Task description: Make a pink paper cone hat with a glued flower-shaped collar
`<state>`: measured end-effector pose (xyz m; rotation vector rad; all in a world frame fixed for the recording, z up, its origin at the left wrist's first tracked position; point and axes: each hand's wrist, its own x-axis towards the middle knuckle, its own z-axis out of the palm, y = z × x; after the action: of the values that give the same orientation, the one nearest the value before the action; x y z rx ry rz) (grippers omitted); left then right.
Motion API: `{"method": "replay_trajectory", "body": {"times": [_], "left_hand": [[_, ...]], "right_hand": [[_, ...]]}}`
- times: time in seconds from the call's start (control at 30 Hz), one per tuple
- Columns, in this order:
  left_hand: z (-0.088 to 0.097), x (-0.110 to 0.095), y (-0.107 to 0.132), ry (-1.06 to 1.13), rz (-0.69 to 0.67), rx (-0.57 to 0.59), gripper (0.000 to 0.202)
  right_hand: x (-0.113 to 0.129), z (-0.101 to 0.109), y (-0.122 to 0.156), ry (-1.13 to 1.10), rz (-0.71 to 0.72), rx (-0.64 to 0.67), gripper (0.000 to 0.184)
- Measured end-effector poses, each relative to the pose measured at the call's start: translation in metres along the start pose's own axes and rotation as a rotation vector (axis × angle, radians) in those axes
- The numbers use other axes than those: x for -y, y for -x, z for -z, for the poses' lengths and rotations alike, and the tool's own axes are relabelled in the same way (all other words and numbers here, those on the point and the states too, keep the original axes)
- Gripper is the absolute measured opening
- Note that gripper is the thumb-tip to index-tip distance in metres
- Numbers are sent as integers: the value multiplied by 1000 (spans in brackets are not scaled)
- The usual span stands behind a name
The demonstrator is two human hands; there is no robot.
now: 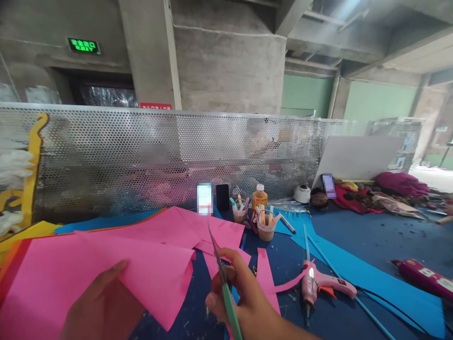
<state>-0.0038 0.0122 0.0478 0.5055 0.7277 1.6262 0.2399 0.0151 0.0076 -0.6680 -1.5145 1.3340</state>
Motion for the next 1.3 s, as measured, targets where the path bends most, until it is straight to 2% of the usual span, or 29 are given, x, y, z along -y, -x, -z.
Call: {"method": "replay_trajectory", "body": {"times": [0.13, 0.27, 0.4, 0.53, 0.6, 0.7, 0.83, 0.9, 1.03, 1.17, 1.3], "left_hand": [[3, 3, 4, 21, 85, -34, 62], [1, 8, 10, 23, 177, -59, 58], [3, 11, 12, 40, 251, 23, 57], [7, 16, 14, -57, 214, 128, 52], [6, 18, 15, -128, 192, 128, 51], [2, 16, 14, -176, 167, 52, 45], [0, 11, 9, -119, 114, -32, 32], [0, 10, 8, -70, 95, -19, 28], [1, 11, 10, -38, 109, 120, 23], [2, 17, 12, -48, 135, 220, 36], [3, 21, 13, -137, 91, 204, 58]], "right_hand": [[1, 0, -5, -33, -35, -15, 60], [0, -1, -4, 8, -83, -6, 66], [1, -3, -1, 151, -70, 21, 51], [5, -3, 0, 333, -28, 42, 34], [7, -2, -1, 378, -16, 46, 28], [7, -1, -1, 338, -22, 42, 36], [8, -1, -1, 180, -55, 44, 51], [11, -3, -1, 162, -74, 54, 50], [16, -5, 0, 264, -87, 72, 40], [19, -7, 2, 488, -64, 63, 30], [21, -7, 4, 583, -78, 95, 33]]}}
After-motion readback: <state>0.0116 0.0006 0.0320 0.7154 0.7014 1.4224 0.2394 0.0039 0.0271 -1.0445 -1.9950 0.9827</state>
